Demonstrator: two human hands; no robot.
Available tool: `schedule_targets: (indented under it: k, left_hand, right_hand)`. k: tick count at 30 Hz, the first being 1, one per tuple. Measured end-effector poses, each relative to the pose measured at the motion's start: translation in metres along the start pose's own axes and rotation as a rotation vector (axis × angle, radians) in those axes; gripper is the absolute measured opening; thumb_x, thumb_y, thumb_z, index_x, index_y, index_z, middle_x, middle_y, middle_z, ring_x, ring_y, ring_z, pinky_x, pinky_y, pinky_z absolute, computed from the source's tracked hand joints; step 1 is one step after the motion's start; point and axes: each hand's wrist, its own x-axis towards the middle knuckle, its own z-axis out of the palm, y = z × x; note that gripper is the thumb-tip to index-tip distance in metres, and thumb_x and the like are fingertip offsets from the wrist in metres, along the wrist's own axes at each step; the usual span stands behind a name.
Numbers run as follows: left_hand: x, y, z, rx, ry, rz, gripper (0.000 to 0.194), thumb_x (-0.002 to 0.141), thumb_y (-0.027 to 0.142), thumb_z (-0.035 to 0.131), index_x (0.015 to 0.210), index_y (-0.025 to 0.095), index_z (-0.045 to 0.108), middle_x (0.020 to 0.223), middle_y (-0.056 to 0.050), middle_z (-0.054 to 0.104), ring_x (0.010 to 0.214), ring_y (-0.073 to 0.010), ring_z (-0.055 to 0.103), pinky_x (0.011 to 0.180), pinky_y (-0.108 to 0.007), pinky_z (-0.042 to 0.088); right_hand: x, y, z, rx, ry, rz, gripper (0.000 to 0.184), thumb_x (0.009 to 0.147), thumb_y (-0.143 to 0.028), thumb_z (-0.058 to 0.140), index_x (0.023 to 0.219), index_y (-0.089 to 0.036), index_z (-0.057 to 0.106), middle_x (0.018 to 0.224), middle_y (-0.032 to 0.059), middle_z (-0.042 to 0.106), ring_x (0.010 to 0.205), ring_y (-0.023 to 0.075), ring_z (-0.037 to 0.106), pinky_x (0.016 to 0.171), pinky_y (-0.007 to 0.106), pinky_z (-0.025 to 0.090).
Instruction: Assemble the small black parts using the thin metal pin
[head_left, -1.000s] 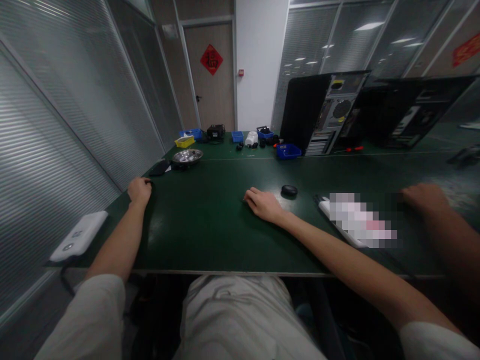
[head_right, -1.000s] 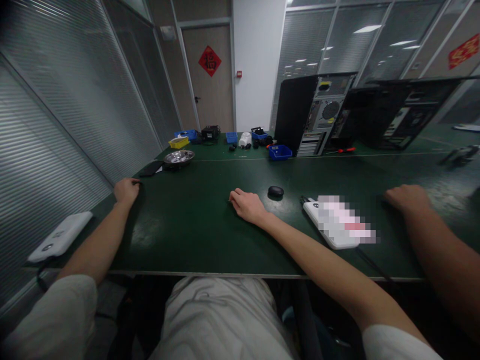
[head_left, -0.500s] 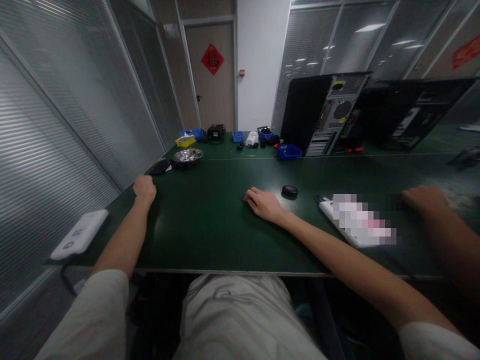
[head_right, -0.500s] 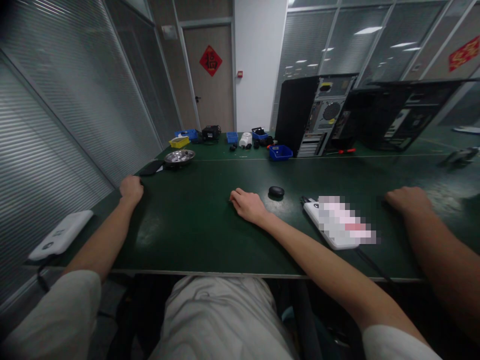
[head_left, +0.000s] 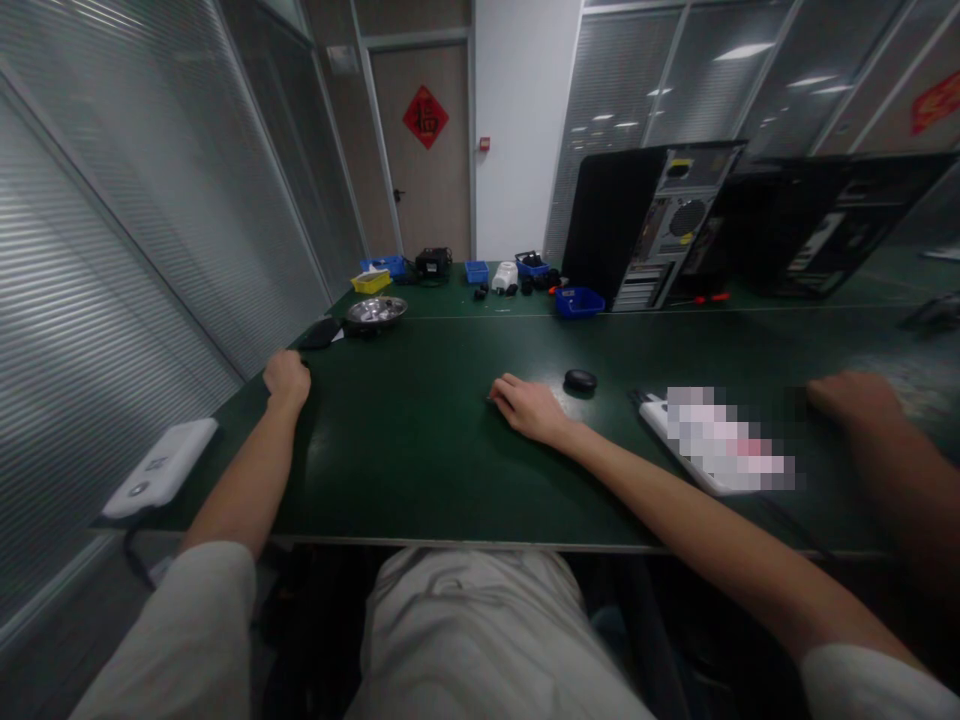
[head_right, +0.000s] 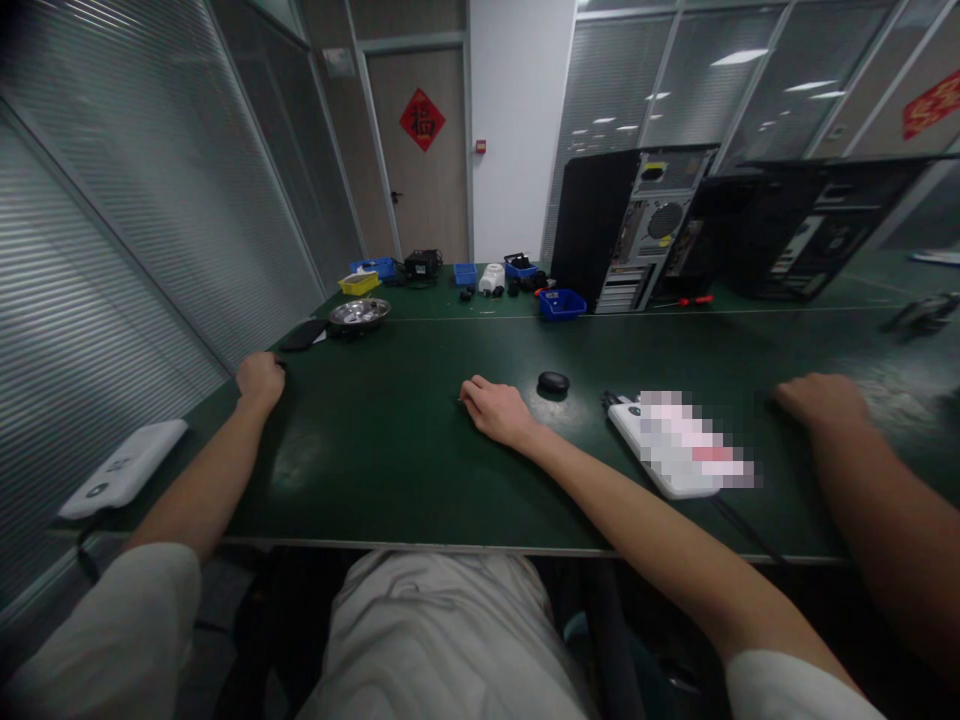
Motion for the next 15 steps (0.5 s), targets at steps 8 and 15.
schedule_targets:
  k: [8,15]
  left_hand:
    - [0.0052,-0.0021,0.0067,0.167,0.126,0.013,0.033,0.091,0.019,0.048,0.107,0.008,0.075,0.115,-0.024,0.068,0.115,-0.0406,0.059,0.096,-0.052,0.045]
    - [0.0067,0.0019,0.0024,0.137,0.031,-0.042,0.032,0.093,0.019,0.049,0.109,0.006,0.073,0.113,-0.025,0.068,0.109,-0.0381,0.063,0.097,-0.050,0.044]
  right_hand:
    - [-0.0001,0.0021,0.0026,0.011,0.032,-0.018,0.021,0.105,-0.032,0.044,0.116,-0.024,0.061,0.119,0.0058,0.065,0.085,0.0181,0.063,0.065,0.029,0.037]
    - [-0.0001,0.0020,0.0025,0.017,0.033,-0.020,0.022,0.106,-0.033,0.044,0.117,-0.023,0.061,0.119,0.0062,0.066,0.085,0.0175,0.064,0.066,0.028,0.037]
